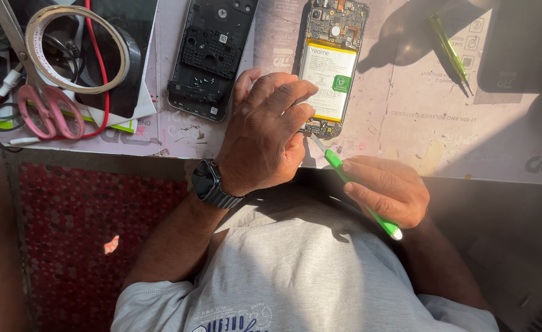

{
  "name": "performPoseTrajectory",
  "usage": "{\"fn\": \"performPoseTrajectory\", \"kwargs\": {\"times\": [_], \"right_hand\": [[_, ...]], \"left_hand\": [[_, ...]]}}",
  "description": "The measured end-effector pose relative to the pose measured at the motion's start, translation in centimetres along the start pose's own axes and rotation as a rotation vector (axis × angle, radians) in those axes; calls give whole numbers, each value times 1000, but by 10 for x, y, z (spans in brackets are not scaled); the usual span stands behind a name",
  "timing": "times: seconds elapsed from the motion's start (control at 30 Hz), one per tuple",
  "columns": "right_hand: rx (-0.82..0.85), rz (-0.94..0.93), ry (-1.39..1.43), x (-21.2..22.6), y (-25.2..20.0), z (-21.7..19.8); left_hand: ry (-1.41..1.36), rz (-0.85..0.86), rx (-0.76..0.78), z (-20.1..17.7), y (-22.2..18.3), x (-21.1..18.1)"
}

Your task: The person uses a green precision screwdriver to remove screws from the bottom edge of a disassembled smartphone. The phone's back cover is removed and placed nearby. The person works methodically along the lower frame, unscrewing fasteners one by one.

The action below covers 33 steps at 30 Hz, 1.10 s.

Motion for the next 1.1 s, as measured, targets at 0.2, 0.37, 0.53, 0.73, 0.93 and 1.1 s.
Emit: {"fn": "performPoseTrajectory", "kwargs": {"times": [0.2, 0.37, 0.53, 0.73, 0.93, 1.1], "right_hand": [[84, -78, -64, 7, -2, 5], [84, -139, -98, 8, -4, 8], [88, -159, -79, 9, -4, 8], [83, -189, -63, 9, -2, 8], [94, -157, -77, 8, -2, 8], [111, -164, -62, 9, -1, 8]], "left_hand": [[10, 9, -12, 0, -1, 0], [19, 19, -10, 2, -2, 0], [38, 21, -8, 3, -2, -1], [41, 18, -5, 3, -2, -1], [19, 18, 5, 4, -2, -1], [6, 11, 18, 4, -3, 0]]}}
Point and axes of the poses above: each hand's wrist, its own y-axis towards the middle knuckle, its own z-axis out of the palm, x = y × z, the point moved 8 cm from there along y, towards the middle knuckle, and after that the axes turned 13 degrees about -x, right-handed, at the moved point
